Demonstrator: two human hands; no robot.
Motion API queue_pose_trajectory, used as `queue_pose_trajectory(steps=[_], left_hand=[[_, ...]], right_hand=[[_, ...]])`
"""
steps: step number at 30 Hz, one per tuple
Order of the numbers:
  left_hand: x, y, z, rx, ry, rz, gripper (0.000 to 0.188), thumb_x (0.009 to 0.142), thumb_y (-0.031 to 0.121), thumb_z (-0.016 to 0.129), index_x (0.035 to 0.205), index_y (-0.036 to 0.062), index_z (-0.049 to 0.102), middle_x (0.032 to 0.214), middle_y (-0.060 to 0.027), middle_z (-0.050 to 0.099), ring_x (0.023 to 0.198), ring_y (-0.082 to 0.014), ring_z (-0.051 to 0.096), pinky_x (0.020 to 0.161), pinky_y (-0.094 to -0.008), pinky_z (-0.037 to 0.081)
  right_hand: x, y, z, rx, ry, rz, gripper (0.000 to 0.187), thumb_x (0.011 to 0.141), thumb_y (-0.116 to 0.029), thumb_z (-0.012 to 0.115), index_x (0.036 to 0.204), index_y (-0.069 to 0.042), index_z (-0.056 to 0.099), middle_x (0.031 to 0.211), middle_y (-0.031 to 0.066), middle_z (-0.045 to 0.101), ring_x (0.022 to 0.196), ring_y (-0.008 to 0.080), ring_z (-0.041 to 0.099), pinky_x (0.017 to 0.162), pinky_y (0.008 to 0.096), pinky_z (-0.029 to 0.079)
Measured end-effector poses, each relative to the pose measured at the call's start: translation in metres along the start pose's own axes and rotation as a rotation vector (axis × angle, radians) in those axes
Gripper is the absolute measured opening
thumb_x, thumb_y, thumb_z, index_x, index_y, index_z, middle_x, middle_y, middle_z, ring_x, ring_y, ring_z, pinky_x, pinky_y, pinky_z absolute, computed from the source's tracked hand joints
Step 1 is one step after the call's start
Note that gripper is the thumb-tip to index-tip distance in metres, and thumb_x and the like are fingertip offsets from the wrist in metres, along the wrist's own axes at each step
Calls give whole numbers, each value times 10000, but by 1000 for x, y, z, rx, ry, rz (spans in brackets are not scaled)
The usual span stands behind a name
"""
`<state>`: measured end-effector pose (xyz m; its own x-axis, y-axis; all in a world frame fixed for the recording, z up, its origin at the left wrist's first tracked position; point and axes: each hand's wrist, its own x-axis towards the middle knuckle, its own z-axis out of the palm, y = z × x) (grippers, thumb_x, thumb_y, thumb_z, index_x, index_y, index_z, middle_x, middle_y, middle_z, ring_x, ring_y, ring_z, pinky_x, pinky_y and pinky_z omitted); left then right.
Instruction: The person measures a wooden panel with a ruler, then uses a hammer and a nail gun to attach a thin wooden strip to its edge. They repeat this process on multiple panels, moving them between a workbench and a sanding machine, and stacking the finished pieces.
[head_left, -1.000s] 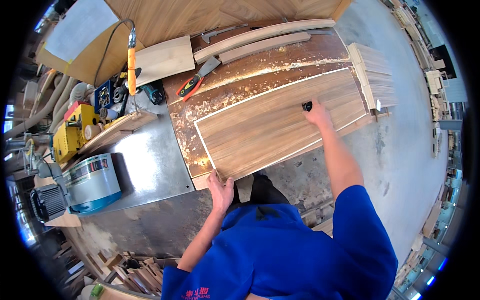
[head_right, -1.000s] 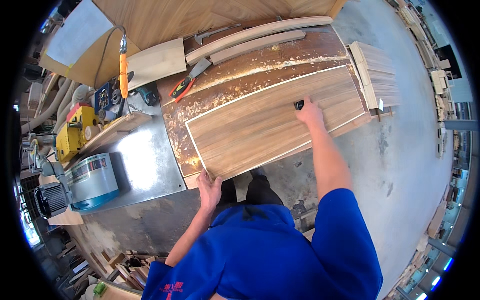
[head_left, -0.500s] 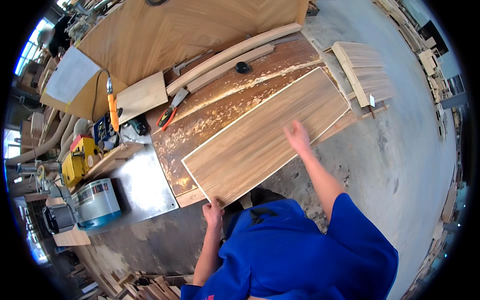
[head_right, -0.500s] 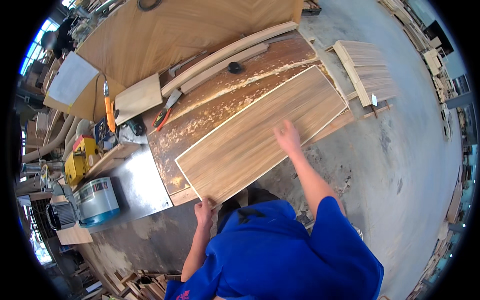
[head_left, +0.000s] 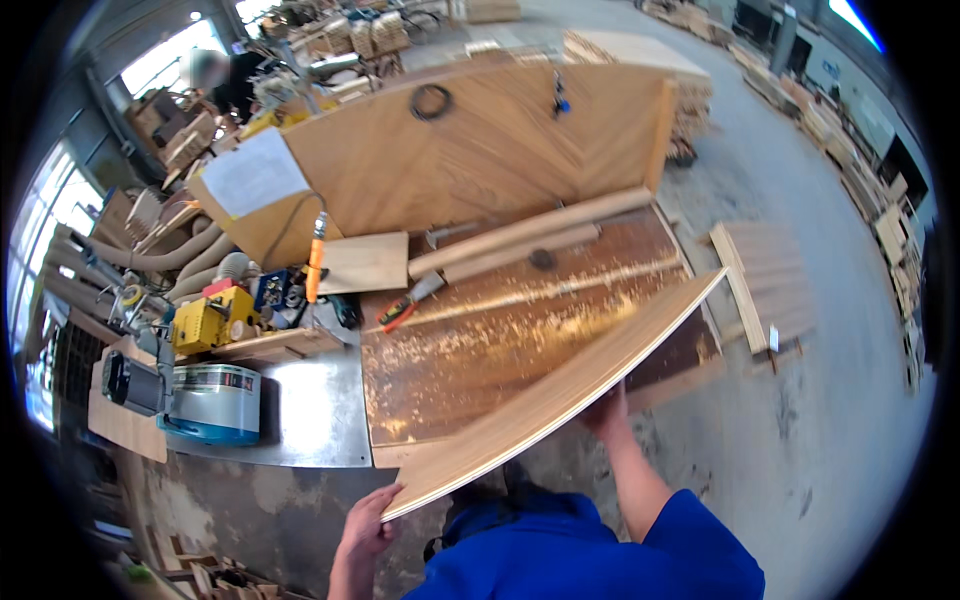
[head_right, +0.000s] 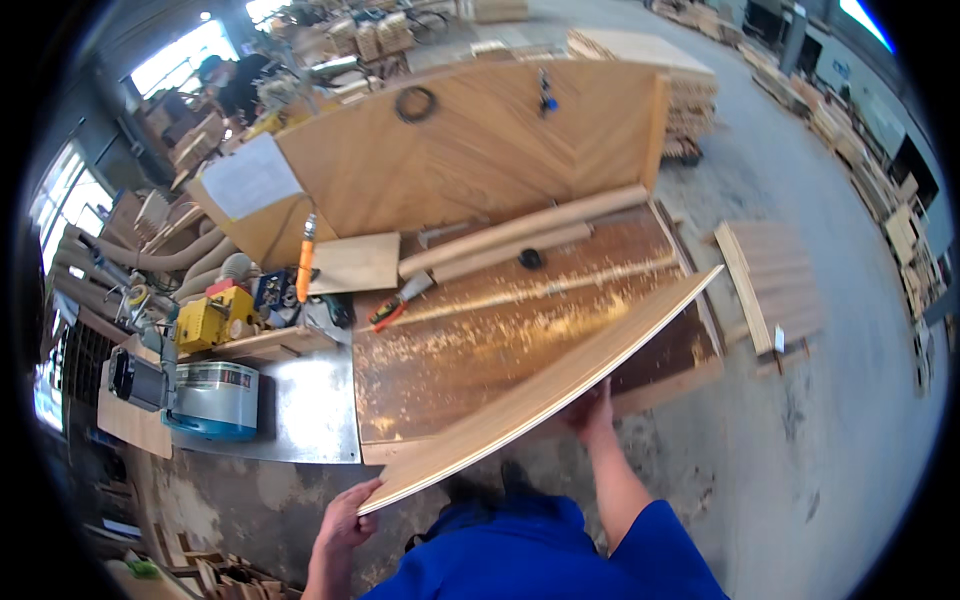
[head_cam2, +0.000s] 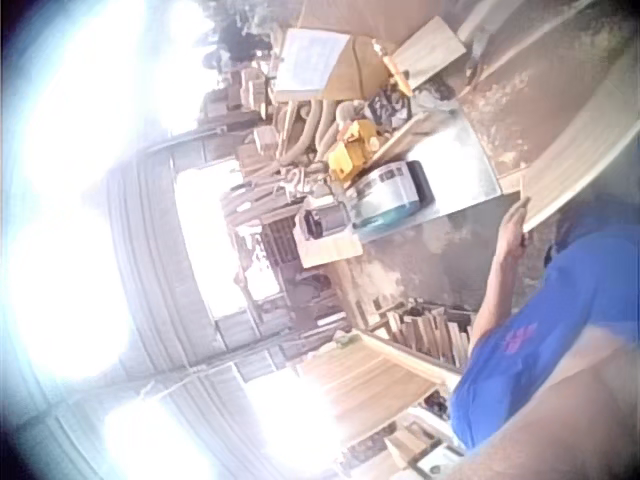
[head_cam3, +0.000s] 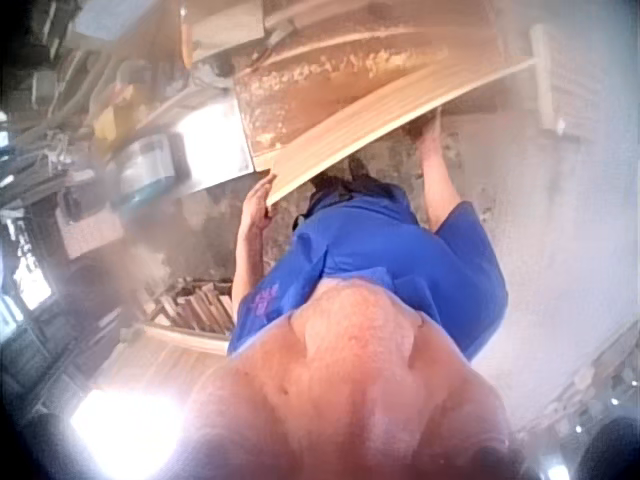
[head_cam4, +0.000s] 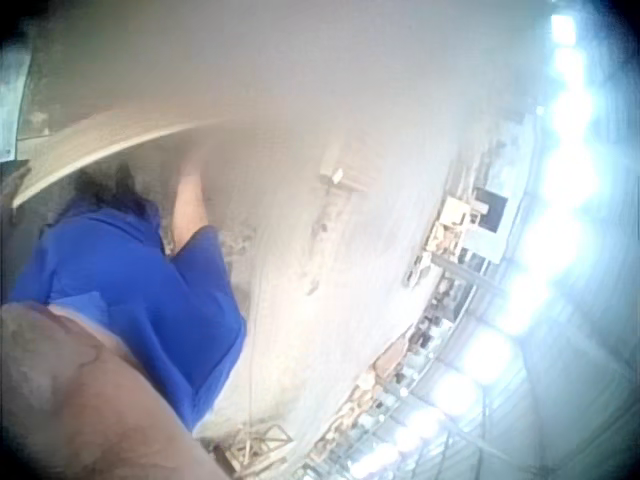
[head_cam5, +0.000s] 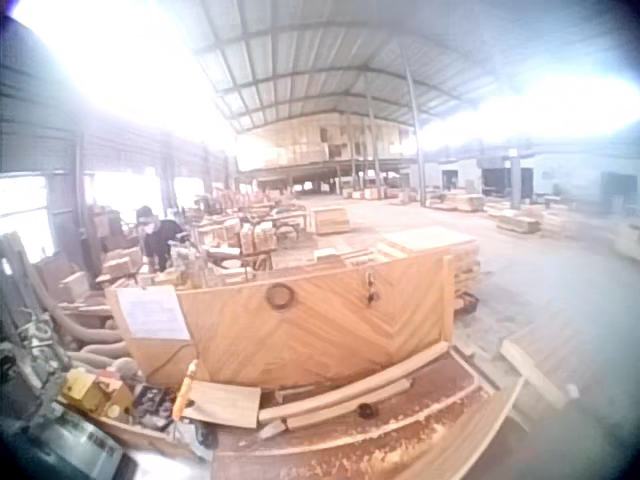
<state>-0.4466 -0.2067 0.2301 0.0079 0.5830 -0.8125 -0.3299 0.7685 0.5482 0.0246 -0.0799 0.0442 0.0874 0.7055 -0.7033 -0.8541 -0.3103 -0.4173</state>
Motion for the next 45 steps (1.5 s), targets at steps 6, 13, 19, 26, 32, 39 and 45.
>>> queue_pose_trajectory(steps=[6, 13, 19, 26, 32, 39, 45], left_hand=[[-79, -1, -60, -295, -88, 111, 817, 1009, 685, 290, 1109, -61, 608, 796, -209, 703, 581, -262, 655, 537, -357, 536], [-117, -4, -58, 661, 331, 317, 273, 993, 264, 589, 935, 1, 638, 737, -67, 639, 625, -127, 596, 564, -300, 488], [-78, -79, -120, 123, 628, 471, 295, 1002, 299, 625, 1030, 10, 677, 928, 12, 656, 843, -85, 558, 773, -278, 458], [-29, -147, -200, -263, 1115, 747, 375, 984, 384, 669, 1048, 15, 692, 962, -18, 688, 852, -102, 590, 793, -274, 471], [-94, -239, -276, -424, 1323, 524, 478, 950, 447, 696, 1063, -18, 692, 965, -39, 684, 866, -125, 605, 790, -314, 498], [-139, -342, -309, -486, 1536, 211, 589, 923, 511, 702, 1084, -56, 690, 988, -85, 683, 861, -169, 603, 808, -353, 499], [-106, -359, -337, -592, 1610, 58, 678, 902, 562, 701, 1082, -91, 680, 1029, -115, 677, 890, -199, 606, 833, -381, 499]], right_hand=[[6, 52, 54, -152, -91, 278, 1009, 850, -864, 391, 1488, -84, 426, 1481, 137, 493, 1292, 365, 493, 1115, 559, 350], [-5, 78, 56, -62, -126, 76, 779, 1010, -631, 410, 1563, -95, 291, 1605, 99, 342, 1451, 334, 352, 1181, 540, 299], [-47, 128, 112, -183, 21, 159, 747, 1027, -607, 398, 1545, -76, 312, 1590, 97, 369, 1420, 333, 396, 1167, 531, 332], [-80, 208, 139, -313, -146, 311, 754, 1027, -612, 382, 1533, -56, 320, 1580, 102, 384, 1420, 331, 397, 1157, 541, 337], [-109, 273, 128, -794, -365, 790, 717, 1045, -619, 297, 1485, -59, 381, 1452, 150, 516, 1285, 300, 538, 1044, 488, 450], [-109, 356, 157, -1359, -485, 972, 642, 1053, -595, 318, 1259, -42, 571, 1089, 108, 697, 964, 191, 664, 821, 352, 553], [-77, 423, 219, -1850, -591, 810, 573, 1035, -518, 455, 1206, 20, 549, 1040, 149, 694, 751, 230, 697, 603, 329, 568]])
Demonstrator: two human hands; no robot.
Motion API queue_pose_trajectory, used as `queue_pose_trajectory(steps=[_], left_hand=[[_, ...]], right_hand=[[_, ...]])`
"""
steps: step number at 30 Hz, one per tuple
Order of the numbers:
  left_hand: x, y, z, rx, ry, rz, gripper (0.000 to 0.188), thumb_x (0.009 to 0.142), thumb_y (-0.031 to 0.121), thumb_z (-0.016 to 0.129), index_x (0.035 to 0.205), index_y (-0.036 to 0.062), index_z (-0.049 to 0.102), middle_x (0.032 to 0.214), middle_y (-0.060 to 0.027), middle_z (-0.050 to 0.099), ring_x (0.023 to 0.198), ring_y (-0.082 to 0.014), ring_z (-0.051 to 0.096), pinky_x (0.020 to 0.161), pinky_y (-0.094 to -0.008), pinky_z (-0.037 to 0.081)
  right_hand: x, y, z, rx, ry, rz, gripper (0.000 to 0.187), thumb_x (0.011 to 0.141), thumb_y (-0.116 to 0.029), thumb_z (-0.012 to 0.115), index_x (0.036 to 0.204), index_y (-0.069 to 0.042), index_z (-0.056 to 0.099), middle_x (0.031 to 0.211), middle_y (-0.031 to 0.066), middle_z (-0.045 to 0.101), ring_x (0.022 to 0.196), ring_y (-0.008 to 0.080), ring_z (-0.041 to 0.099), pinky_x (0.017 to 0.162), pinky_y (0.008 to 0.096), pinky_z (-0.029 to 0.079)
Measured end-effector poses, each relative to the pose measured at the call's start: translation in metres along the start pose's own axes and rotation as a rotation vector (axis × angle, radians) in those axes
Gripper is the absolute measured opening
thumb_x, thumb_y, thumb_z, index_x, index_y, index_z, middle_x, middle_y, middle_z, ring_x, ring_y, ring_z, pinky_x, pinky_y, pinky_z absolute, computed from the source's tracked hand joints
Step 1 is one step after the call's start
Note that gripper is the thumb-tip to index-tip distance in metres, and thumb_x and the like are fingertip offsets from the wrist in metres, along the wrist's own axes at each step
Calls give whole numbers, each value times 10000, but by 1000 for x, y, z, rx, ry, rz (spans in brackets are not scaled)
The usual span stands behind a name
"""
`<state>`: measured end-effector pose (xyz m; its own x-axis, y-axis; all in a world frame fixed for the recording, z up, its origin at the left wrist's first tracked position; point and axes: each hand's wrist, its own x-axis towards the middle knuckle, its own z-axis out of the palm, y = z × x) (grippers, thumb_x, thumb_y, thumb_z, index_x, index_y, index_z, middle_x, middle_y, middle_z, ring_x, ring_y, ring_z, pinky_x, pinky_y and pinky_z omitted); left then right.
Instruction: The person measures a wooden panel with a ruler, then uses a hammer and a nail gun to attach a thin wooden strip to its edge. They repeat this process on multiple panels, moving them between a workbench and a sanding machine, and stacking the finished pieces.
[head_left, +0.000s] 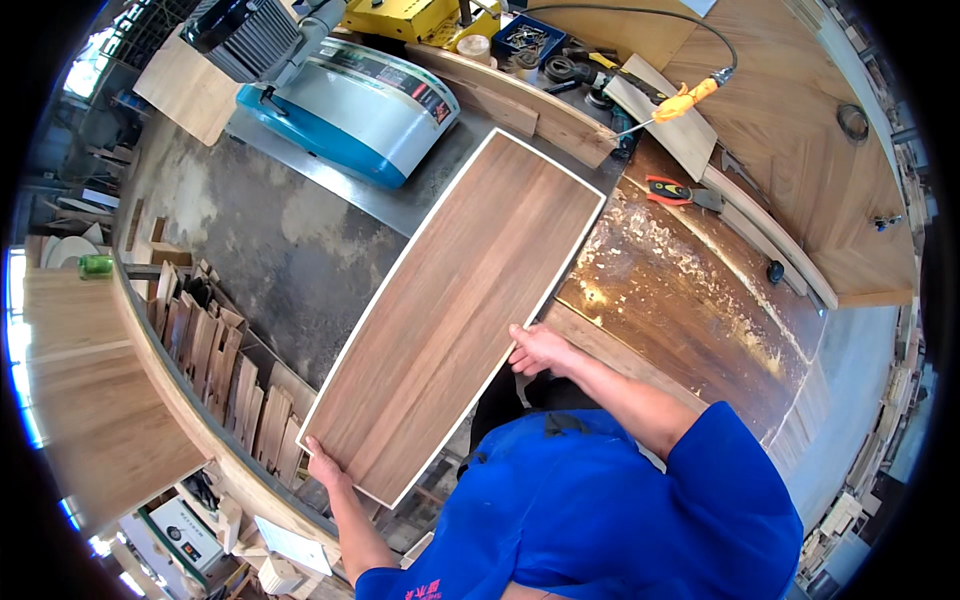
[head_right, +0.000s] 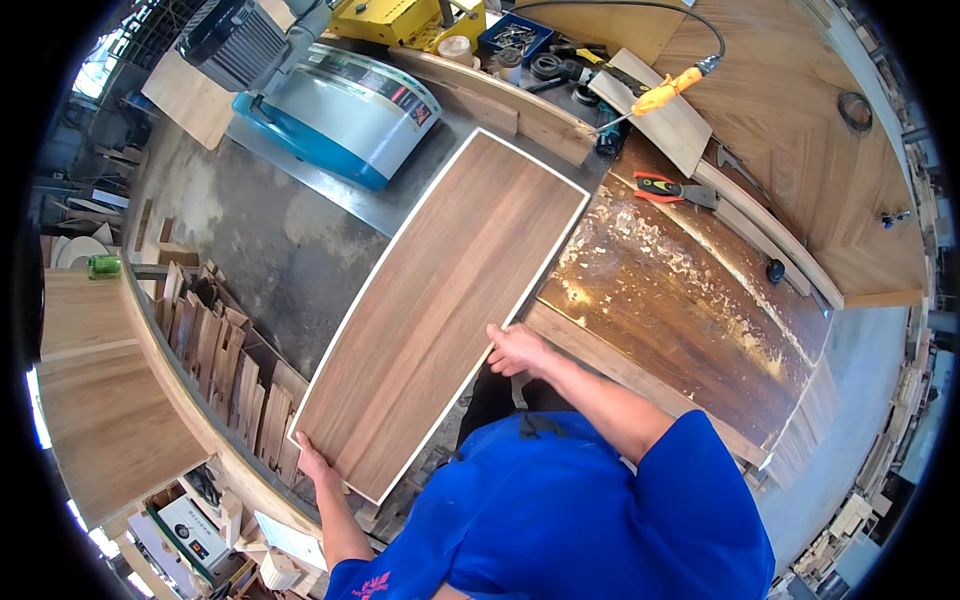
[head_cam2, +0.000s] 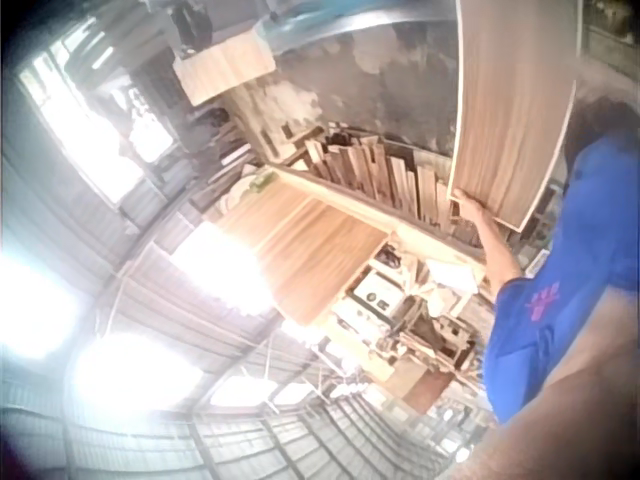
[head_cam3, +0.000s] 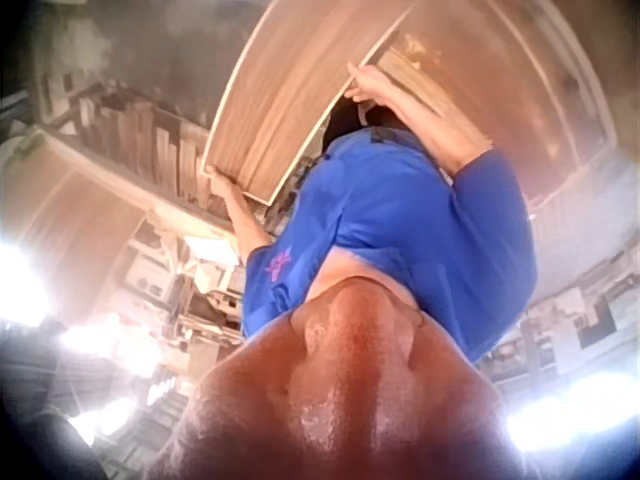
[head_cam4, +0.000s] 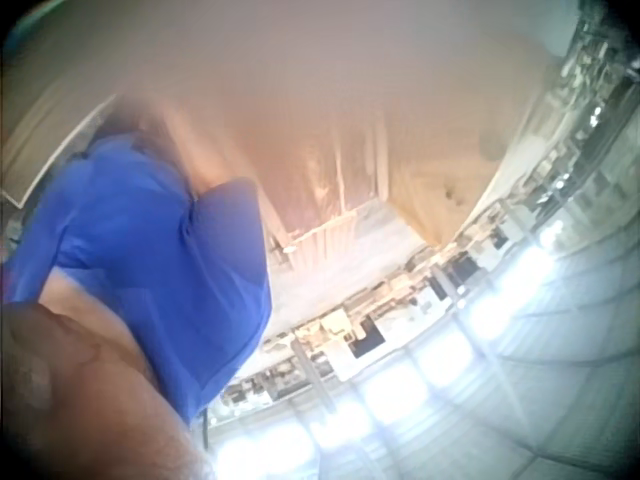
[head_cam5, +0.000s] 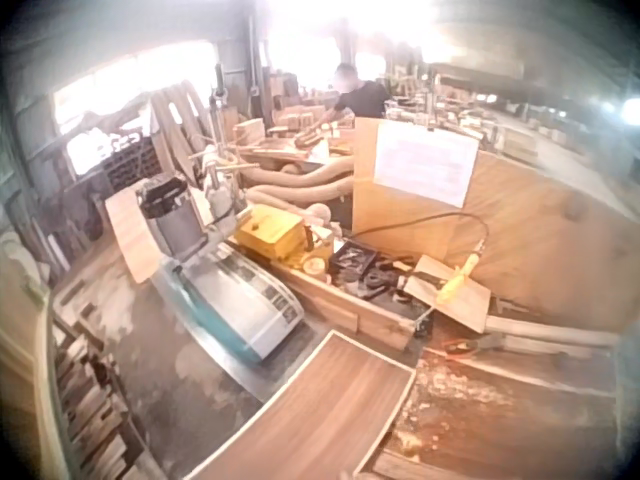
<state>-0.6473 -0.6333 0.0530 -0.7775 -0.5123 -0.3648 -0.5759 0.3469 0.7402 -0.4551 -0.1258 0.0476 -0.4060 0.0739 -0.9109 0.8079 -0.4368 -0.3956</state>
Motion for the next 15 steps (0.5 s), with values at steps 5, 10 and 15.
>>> queue_pose_trajectory(steps=[5, 10, 15], left_hand=[[23, 22, 36, 64, -84, -37, 746, 906, 609, 662, 1119, -106, 665, 1082, -141, 671, 949, -219, 611, 880, -385, 492], [54, 27, 52, 78, -164, -70, 840, 910, 633, 631, 1269, -125, 582, 1243, -181, 627, 1087, -268, 605, 970, -407, 475], [48, 35, 59, 93, -198, -129, 863, 921, 629, 615, 1318, -133, 536, 1318, -203, 585, 1148, -298, 581, 1008, -424, 459]], right_hand=[[-23, -74, -53, -1154, 593, -589, 634, 841, -428, 748, 1295, -32, 552, 1490, 209, 456, 1333, 378, 483, 1050, 484, 451], [4, -116, -91, -1517, 540, -716, 841, 777, -442, 788, 1504, -214, 432, 1630, 127, 269, 1501, 396, 224, 1207, 517, 272], [20, -133, -94, -1461, 500, -790, 844, 741, -392, 814, 1497, -246, 468, 1621, 130, 296, 1485, 447, 238, 1221, 512, 261]])
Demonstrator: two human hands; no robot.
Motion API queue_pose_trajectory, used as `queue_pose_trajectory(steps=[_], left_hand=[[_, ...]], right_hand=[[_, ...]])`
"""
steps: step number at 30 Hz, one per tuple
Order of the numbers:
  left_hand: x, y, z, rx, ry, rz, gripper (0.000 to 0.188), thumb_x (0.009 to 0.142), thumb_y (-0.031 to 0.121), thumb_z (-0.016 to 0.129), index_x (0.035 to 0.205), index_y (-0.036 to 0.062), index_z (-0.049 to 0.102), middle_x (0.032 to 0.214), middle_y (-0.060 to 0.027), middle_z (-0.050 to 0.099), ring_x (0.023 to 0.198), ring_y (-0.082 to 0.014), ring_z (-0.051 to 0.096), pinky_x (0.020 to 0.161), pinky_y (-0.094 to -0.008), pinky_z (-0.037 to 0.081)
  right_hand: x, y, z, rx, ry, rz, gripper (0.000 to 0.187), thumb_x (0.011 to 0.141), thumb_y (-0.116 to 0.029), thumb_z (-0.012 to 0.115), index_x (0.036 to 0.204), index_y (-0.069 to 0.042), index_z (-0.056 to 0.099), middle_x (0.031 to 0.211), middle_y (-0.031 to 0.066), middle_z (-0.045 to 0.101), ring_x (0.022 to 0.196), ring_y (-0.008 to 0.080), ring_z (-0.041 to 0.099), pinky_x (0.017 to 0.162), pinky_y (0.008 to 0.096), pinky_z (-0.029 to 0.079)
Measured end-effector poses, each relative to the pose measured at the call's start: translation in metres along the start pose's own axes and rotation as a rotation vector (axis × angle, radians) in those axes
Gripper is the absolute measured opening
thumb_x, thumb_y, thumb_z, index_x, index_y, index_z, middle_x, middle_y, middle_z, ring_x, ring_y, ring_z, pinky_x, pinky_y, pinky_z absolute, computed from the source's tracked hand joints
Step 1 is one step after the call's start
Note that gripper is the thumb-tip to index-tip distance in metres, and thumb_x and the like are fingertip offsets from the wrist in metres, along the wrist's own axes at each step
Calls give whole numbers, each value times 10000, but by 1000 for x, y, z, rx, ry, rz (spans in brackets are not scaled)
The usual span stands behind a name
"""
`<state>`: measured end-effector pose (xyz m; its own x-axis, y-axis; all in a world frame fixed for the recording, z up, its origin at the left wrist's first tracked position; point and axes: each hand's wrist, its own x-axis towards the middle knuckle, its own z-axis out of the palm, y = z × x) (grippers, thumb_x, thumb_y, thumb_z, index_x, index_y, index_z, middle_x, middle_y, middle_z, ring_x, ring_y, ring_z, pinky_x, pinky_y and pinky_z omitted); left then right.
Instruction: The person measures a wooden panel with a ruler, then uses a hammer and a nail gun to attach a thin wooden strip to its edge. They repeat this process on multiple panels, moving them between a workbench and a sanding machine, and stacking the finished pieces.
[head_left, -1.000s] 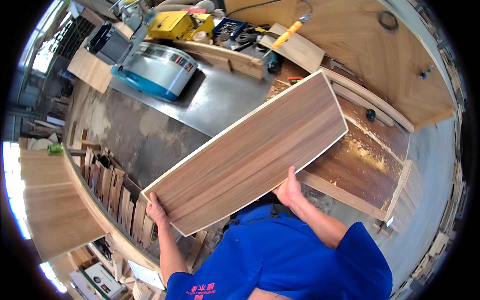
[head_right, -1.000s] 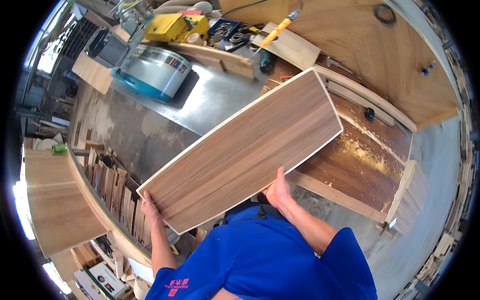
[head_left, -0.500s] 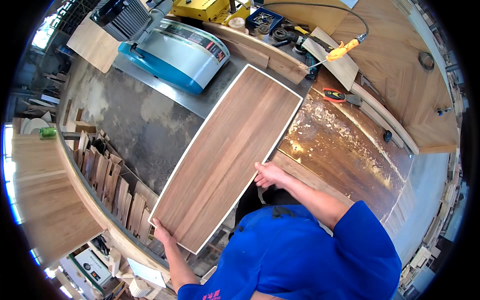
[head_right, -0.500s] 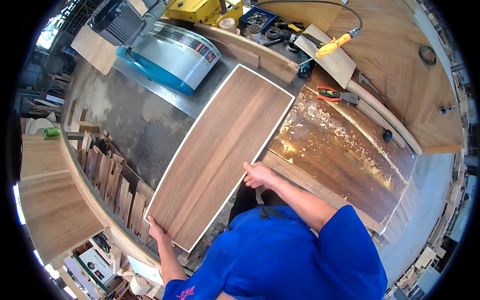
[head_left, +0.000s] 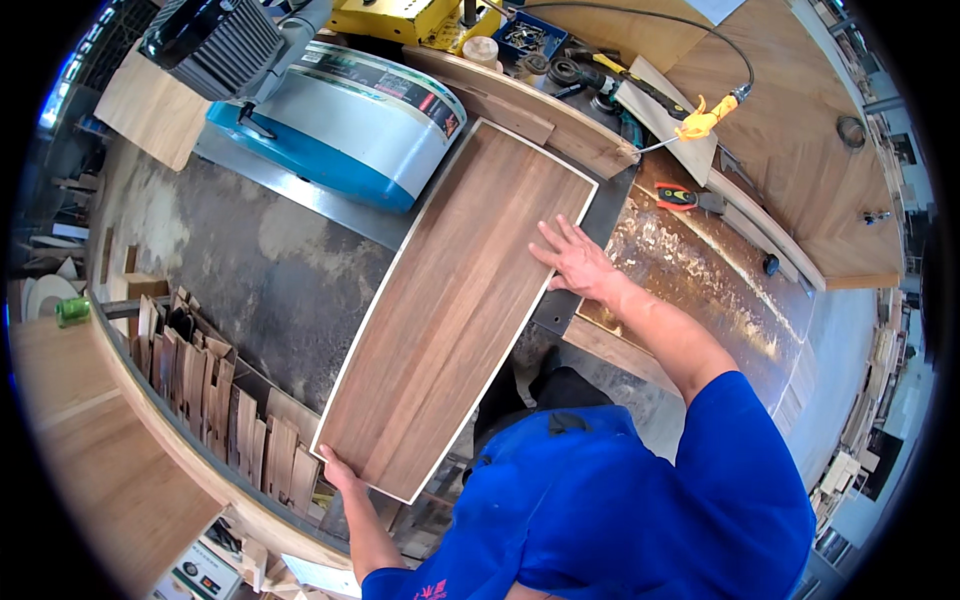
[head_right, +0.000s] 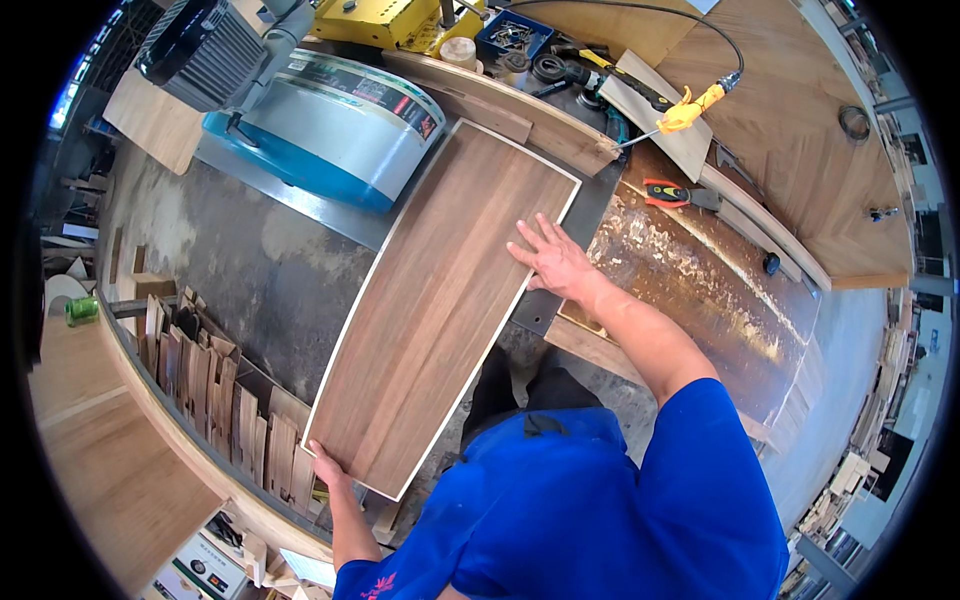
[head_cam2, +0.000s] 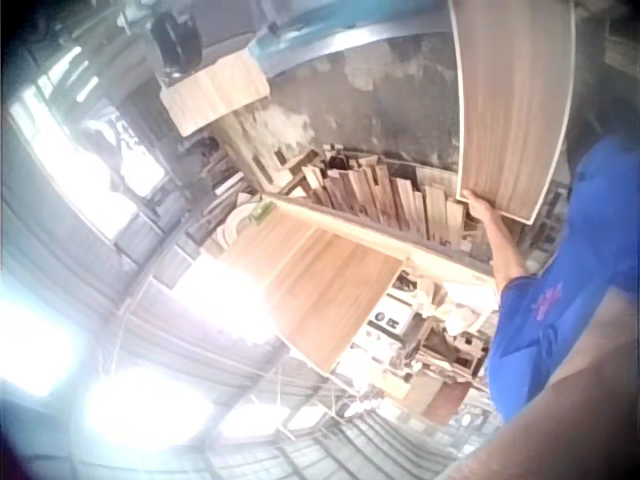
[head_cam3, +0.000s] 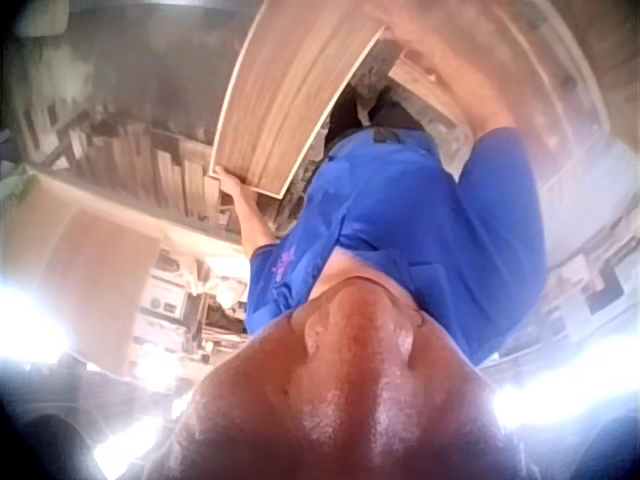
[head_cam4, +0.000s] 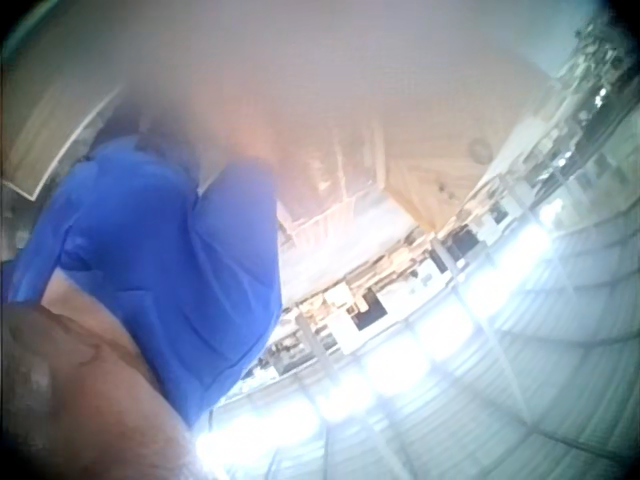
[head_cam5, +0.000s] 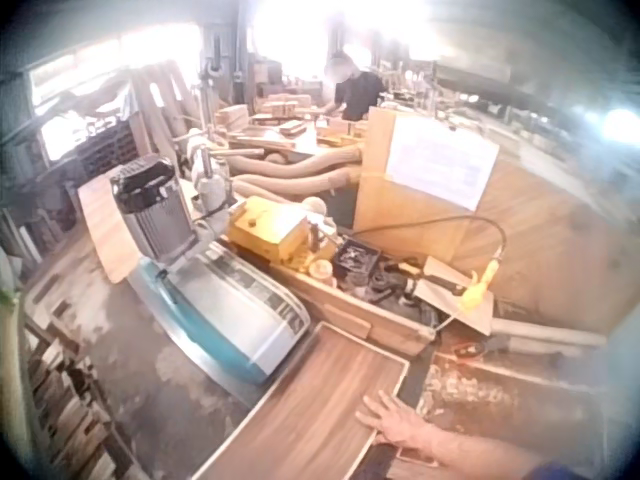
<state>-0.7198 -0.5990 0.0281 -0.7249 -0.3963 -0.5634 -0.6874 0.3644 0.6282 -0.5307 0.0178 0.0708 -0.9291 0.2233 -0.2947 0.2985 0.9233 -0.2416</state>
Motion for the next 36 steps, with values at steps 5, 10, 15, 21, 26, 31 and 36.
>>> queue_pose_trajectory(steps=[5, 10, 15, 21, 26, 31, 36], left_hand=[[7, 6, 3, -27, -24, -54, 881, 927, 639, 596, 1345, -131, 511, 1358, -203, 559, 1179, -310, 567, 1034, -434, 450], [28, 4, -3, -19, -65, -64, 910, 931, 674, 557, 1395, -105, 480, 1403, -195, 531, 1228, -305, 549, 1060, -417, 435], [33, 9, 0, -36, -37, -76, 899, 931, 654, 572, 1367, -129, 493, 1381, -216, 542, 1202, -323, 560, 1042, -435, 451], [49, 21, 3, 6, -21, -73, 907, 944, 644, 556, 1410, -127, 448, 1415, -218, 520, 1226, -325, 548, 1057, -443, 441], [86, 14, -4, 53, -22, -29, 899, 952, 622, 553, 1433, -123, 409, 1424, -238, 512, 1263, -348, 530, 1085, -449, 419], [53, 89, 59, 928, 319, 452, 1020, 854, 627, 656, 1501, -84, 315, 1555, -306, 325, 1442, -457, 309, 1189, -504, 269], [-76, 158, 198, 1111, -325, 805, 1267, 762, 579, 772, 1575, -56, 36, 1647, -296, 14, 1543, -406, -43, 1201, -624, 3]], right_hand=[[23, -2, -8, 26, -42, 21, 836, 731, -366, 823, 1485, -235, 487, 1622, 133, 295, 1491, 453, 218, 1231, 502, 249], [45, -7, -16, 31, -74, 17, 840, 734, -365, 827, 1490, -239, 482, 1631, 128, 280, 1500, 448, 200, 1238, 498, 234], [51, -7, -20, 58, -90, 12, 839, 741, -370, 826, 1494, -238, 478, 1634, 124, 273, 1504, 448, 187, 1244, 486, 224], [65, -8, -18, 76, -82, 18, 831, 748, -370, 820, 1493, -236, 478, 1635, 124, 271, 1504, 448, 187, 1245, 482, 220], [88, -13, -19, 100, -34, -19, 831, 744, -371, 823, 1489, -231, 483, 1637, 122, 266, 1511, 437, 173, 1249, 485, 206], [109, -17, -16, 138, 19, -19, 769, 780, -348, 796, 1476, -216, 497, 1627, 142, 274, 1515, 401, 186, 1245, 480, 206], [117, 5, -46, 180, 416, -111, 461, 840, -222, 730, 1284, -126, 650, 1481, 182, 480, 1412, 365, 417, 1139, 479, 380]])
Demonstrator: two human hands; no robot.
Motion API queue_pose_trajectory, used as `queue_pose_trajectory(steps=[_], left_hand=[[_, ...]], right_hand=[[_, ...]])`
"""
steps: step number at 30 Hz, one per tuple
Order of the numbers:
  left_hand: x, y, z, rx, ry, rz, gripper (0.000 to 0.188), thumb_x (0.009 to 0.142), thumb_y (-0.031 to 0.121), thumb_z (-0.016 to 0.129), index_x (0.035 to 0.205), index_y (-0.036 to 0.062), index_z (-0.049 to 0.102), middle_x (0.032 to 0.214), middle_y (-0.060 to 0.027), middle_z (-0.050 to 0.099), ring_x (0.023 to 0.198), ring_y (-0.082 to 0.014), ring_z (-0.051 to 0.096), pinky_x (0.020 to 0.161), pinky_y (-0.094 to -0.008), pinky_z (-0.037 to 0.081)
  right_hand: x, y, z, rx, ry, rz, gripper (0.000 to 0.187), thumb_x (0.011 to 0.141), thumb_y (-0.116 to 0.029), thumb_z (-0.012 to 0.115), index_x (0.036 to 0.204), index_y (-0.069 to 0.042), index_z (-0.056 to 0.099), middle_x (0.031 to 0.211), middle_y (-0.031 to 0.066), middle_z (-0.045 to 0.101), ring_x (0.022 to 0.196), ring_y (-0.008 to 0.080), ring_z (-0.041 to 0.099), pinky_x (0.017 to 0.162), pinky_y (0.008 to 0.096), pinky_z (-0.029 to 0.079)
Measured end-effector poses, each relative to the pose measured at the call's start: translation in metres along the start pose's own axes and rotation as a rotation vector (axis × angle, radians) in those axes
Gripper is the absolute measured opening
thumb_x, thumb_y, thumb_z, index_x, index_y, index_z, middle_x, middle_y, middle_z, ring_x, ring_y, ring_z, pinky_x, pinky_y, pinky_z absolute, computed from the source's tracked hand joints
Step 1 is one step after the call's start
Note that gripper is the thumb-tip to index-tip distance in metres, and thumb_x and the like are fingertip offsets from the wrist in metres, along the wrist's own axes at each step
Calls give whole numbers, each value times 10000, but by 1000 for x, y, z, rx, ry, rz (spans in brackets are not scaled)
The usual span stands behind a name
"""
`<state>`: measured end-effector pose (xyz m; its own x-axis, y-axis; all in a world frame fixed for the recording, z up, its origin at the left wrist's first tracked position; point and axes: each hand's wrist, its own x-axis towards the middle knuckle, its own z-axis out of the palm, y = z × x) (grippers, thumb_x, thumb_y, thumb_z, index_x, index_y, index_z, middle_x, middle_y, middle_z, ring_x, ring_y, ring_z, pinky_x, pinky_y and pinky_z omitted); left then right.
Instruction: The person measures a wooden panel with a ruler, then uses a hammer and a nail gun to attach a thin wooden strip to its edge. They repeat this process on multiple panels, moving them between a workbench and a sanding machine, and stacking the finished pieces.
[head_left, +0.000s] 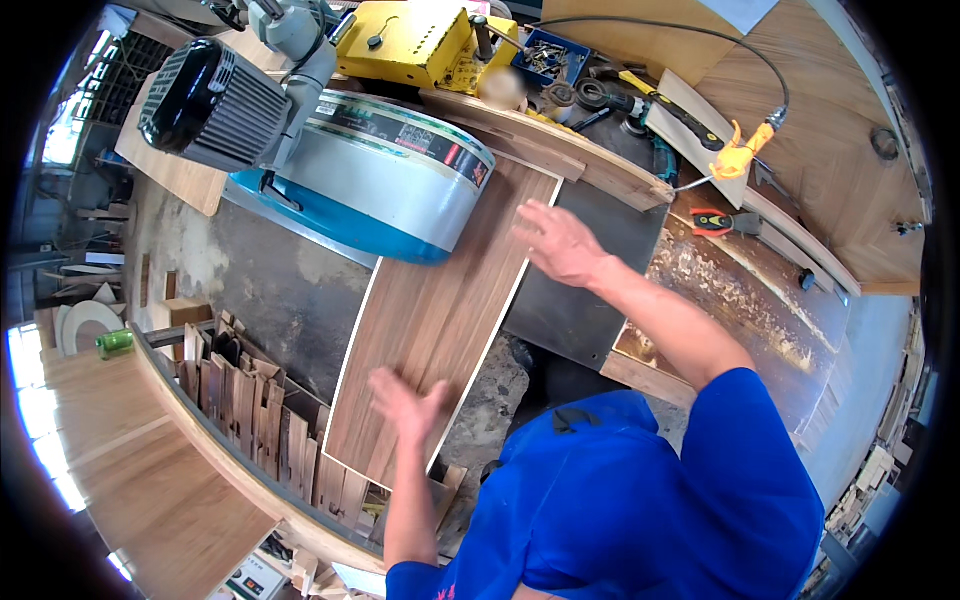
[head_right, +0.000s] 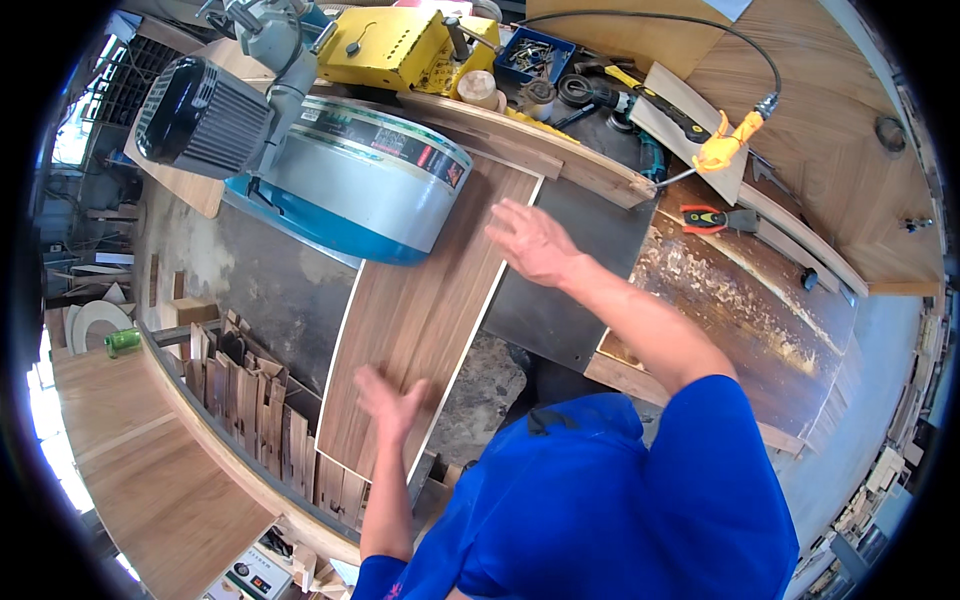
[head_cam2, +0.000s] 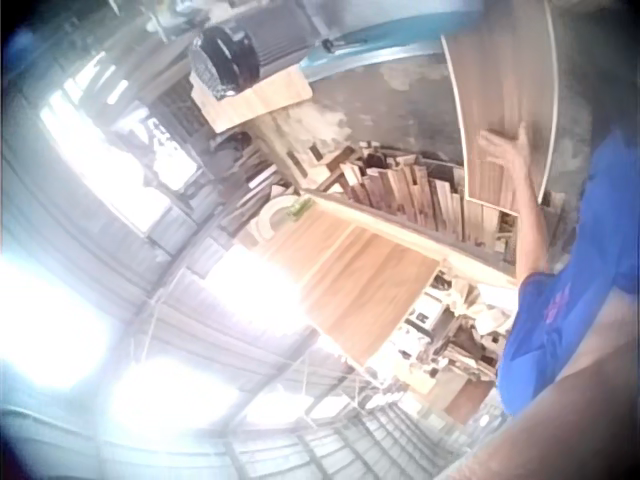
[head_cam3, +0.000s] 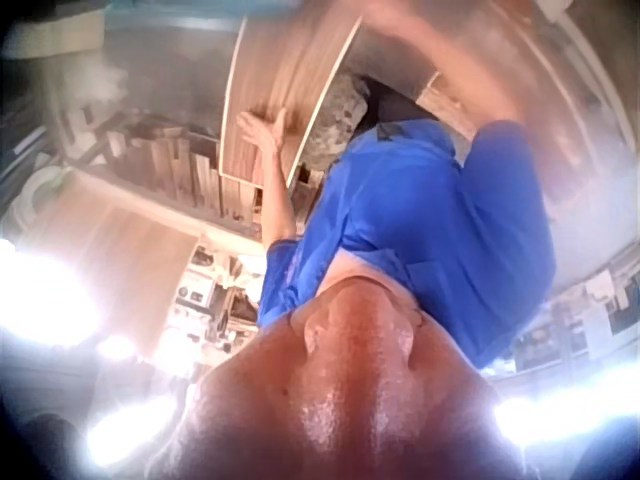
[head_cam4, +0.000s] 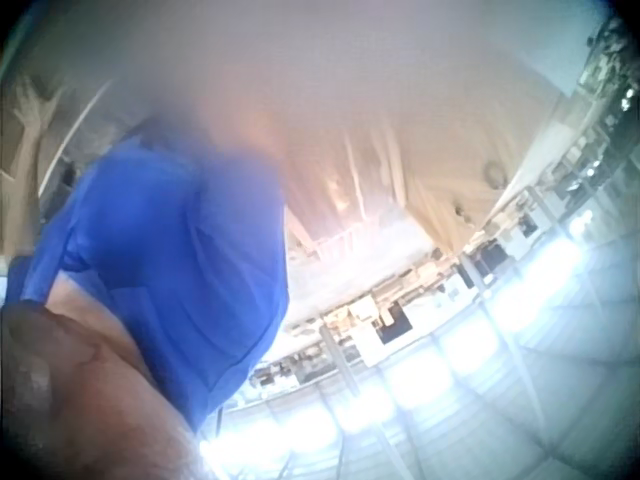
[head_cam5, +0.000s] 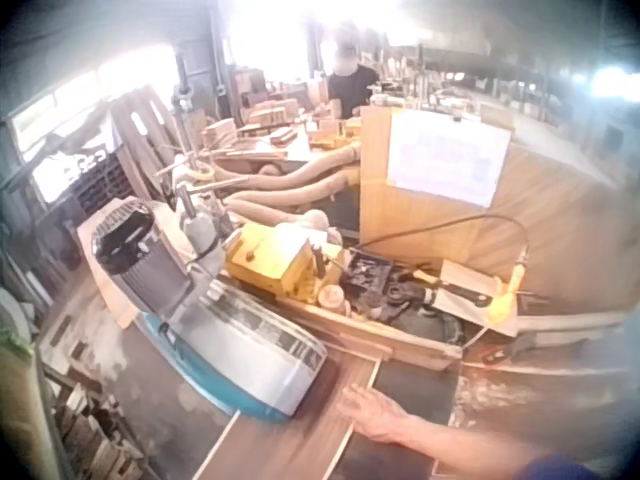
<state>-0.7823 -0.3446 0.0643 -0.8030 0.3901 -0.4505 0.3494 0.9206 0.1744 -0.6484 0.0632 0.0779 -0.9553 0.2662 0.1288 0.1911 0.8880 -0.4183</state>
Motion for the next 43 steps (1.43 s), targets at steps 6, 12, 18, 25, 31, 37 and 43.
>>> queue_pose_trajectory(steps=[6, 12, 18, 25, 31, 37, 43], left_hand=[[33, 149, -5, 155, -109, 246, 1321, 707, 464, 844, 1527, -150, 9, 1611, -365, 2, 1520, -487, -22, 1191, -656, 35], [72, 161, 13, 323, 27, 216, 985, 797, 172, 644, 1505, -193, 65, 1585, -403, 68, 1496, -546, 41, 1180, -679, 68], [102, 140, 18, 291, 119, 248, 798, 813, 41, 504, 1473, -220, 141, 1551, -437, 116, 1464, -595, 88, 1165, -698, 92], [131, 113, 10, 388, 109, 335, 735, 834, 69, 505, 1457, -194, 216, 1532, -427, 178, 1442, -616, 94, 1153, -722, 29], [156, 85, 5, 390, 190, 480, 666, 824, 61, 542, 1468, -12, 392, 1534, -311, 306, 1455, -539, 152, 1159, -702, 55], [180, 85, -23, 237, 273, 621, 514, 794, 28, 601, 1308, 58, 616, 1357, -204, 569, 1311, -441, 456, 1071, -635, 284], [211, 56, -23, -97, 119, 577, 526, 833, 231, 718, 1333, 111, 609, 1387, -191, 556, 1348, -414, 436, 1109, -634, 276]], right_hand=[[39, 33, -101, -274, 348, 141, 465, 868, -178, 689, 1310, -98, 568, 1263, 145, 608, 1245, 316, 535, 1019, 441, 424], [37, 77, -88, -137, 108, 409, 354, 907, -216, 657, 1219, -79, 562, 1067, 122, 626, 1013, 321, 617, 874, 452, 494], [45, 80, -82, -145, 155, 418, 259, 892, -207, 672, 1096, -89, 568, 948, 105, 620, 877, 310, 650, 784, 428, 535], [47, 82, -80, -159, 166, 409, 312, 866, -192, 700, 1121, -95, 549, 996, 96, 618, 886, 296, 662, 779, 412, 541], [49, 80, -78, -183, 158, 436, 357, 836, -182, 728, 1139, -99, 559, 1062, 92, 634, 909, 292, 672, 799, 401, 545], [50, 79, -75, -228, 161, 458, 383, 804, -175, 750, 1138, -106, 575, 1075, 77, 636, 914, 282, 670, 793, 394, 545], [51, 79, -73, -252, 128, 471, 419, 791, -175, 758, 1160, -116, 569, 1102, 68, 634, 924, 275, 667, 797, 385, 542]])
